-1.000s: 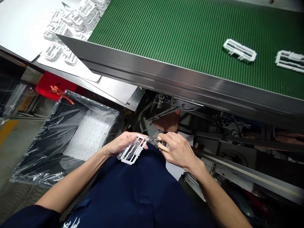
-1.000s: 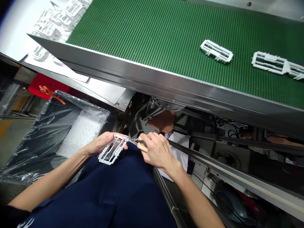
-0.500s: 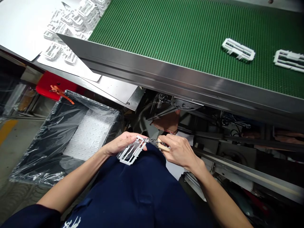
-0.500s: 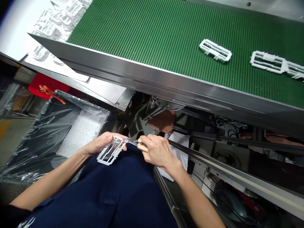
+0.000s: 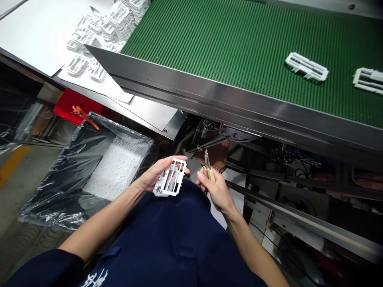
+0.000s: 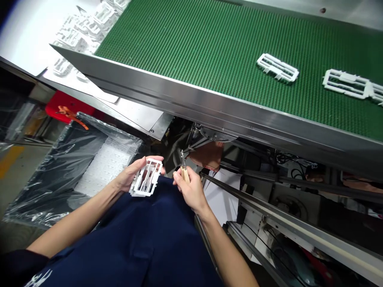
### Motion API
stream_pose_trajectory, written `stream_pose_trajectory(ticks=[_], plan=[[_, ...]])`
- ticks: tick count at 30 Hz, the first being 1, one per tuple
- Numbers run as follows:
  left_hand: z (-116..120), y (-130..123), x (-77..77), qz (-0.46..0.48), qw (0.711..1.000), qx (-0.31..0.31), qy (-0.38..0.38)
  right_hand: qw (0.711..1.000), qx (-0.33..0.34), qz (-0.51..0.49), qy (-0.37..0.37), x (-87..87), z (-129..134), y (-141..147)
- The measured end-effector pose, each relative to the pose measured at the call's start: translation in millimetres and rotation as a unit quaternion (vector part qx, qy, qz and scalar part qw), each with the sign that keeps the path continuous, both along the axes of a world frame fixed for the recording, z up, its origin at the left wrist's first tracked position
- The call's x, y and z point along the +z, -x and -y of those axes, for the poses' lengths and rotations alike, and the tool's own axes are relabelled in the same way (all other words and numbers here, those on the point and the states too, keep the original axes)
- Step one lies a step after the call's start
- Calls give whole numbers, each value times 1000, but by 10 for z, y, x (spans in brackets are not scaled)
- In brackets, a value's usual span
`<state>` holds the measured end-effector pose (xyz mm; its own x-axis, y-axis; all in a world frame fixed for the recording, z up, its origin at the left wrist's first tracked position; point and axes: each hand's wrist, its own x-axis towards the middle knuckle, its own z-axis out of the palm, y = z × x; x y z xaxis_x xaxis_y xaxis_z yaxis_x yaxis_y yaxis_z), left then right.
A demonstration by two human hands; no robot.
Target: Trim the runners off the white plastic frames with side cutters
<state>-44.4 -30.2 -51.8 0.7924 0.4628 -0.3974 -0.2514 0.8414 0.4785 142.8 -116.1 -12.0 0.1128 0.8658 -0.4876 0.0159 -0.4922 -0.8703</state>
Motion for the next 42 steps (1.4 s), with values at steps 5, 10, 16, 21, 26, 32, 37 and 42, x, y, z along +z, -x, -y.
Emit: stream_pose_trajectory(ticks=[5, 10, 16, 21, 26, 32, 37, 42], plan=[[-67, -99, 12, -9, 998, 51, 22, 990, -41, -132, -7, -52, -23, 186], [-60, -163, 12, 23, 997, 66, 45, 986, -58, -154, -31, -72, -54, 221], [-61, -178, -10, 30, 994, 95, 36, 986, -56, -154, -36, -103, -56, 210], [-64, -175, -32, 48, 993, 100, 34, 986, -58, -152, -48, -98, -48, 229], [-68, -185, -10, 52, 993, 100, 39, 986, -69, -140, -51, -83, -53, 264], [-97, -221, 42, 55, 990, 110, 75, 983, -132, -72, -101, -24, -52, 169], [-105, -235, -7, 46, 984, 134, 104, 984, -124, -54, -113, 47, -12, 137], [-114, -281, -20, 16, 981, 168, 96, 993, -79, -60, -66, -24, 3, 361]])
